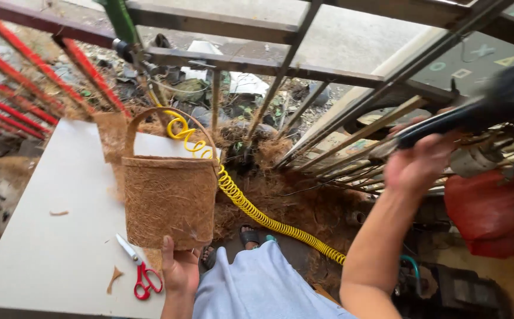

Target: The person uses a hair dryer to heat and shape the bottom edge of a coconut fiber basket. They then cut small pieces of fiber with scissors and attach them to the basket's edge by hand, repeating the process. Finally, they use a glue gun to apply adhesive to the edge and press the fiber pieces into place.

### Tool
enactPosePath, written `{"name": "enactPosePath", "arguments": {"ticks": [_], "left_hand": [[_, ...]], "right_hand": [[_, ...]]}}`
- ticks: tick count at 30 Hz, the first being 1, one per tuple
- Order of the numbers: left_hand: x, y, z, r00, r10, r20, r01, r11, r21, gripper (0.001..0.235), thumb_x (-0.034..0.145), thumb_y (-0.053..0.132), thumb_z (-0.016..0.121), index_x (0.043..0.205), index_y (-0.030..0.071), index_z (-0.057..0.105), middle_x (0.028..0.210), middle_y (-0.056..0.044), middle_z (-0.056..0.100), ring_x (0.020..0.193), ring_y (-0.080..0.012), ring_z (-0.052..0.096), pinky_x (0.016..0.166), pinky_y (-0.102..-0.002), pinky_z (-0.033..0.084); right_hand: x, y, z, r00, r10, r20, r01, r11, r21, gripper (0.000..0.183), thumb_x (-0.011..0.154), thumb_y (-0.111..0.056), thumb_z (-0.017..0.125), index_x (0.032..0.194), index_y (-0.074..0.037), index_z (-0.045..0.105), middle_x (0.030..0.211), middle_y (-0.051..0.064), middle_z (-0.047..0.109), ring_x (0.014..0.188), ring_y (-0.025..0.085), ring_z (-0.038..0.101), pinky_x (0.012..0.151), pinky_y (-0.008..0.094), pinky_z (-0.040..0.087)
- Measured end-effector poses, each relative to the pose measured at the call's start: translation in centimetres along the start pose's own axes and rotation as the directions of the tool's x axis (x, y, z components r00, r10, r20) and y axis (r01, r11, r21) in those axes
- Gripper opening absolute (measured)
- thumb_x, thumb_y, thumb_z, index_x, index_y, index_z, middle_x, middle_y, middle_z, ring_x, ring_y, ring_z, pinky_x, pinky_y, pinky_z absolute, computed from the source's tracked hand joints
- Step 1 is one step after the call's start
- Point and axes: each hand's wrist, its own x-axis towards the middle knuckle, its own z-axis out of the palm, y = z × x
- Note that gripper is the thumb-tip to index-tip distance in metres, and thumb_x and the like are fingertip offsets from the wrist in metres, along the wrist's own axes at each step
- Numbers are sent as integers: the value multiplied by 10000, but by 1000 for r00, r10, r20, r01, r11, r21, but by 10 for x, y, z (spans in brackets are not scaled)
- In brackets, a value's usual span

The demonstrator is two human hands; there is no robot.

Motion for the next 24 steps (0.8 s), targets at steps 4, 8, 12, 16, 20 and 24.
{"name": "enactPosePath", "arguments": {"ticks": [4,8,12,16,20,24], "left_hand": [[0,-25,5,997,-38,71,35,999,40,632,861,415,613,1444,217,470,1359,-43,602,1184,-229,587,831,-443,513],[-7,-38,45,986,-134,99,125,988,92,620,862,368,578,1444,189,462,1387,-80,572,1209,-257,562,875,-429,507],[-12,-51,70,972,-195,130,171,969,178,593,884,310,532,1451,165,438,1389,-95,565,1219,-271,550,870,-458,509],[-22,-54,98,966,-251,57,235,950,206,670,852,308,527,1499,189,400,1410,-86,553,1232,-269,541,904,-461,482],[-24,-56,105,967,-251,34,243,958,155,649,868,270,499,1499,163,396,1429,-114,534,1241,-298,535,968,-509,467],[-24,-53,107,973,-230,28,223,962,156,650,861,307,500,1486,154,406,1428,-123,539,1254,-302,531,943,-526,478]], "right_hand": [[101,-29,-42,942,-336,18,333,922,-199,449,1000,-180,804,1335,-115,514,1194,181,545,1093,270,559,1056,504,579],[165,-22,-85,895,-441,-59,429,891,-151,377,1068,-23,766,1358,-147,559,1414,209,583,1202,385,614,935,546,579],[200,9,-111,865,-441,-240,427,897,-111,463,1031,86,762,1382,-106,529,1479,190,571,1318,362,607,992,601,661],[184,14,-85,876,-480,-33,467,865,-186,351,1120,24,674,1398,-116,512,1484,135,464,1333,331,478,1043,586,539],[172,14,-60,865,-501,29,489,827,-277,334,1065,71,608,1301,-152,529,1366,127,502,1210,322,483,963,571,445],[173,13,-45,843,-535,61,527,796,-297,267,1034,72,586,1227,-100,520,1213,137,520,1024,267,477,830,482,481]]}}
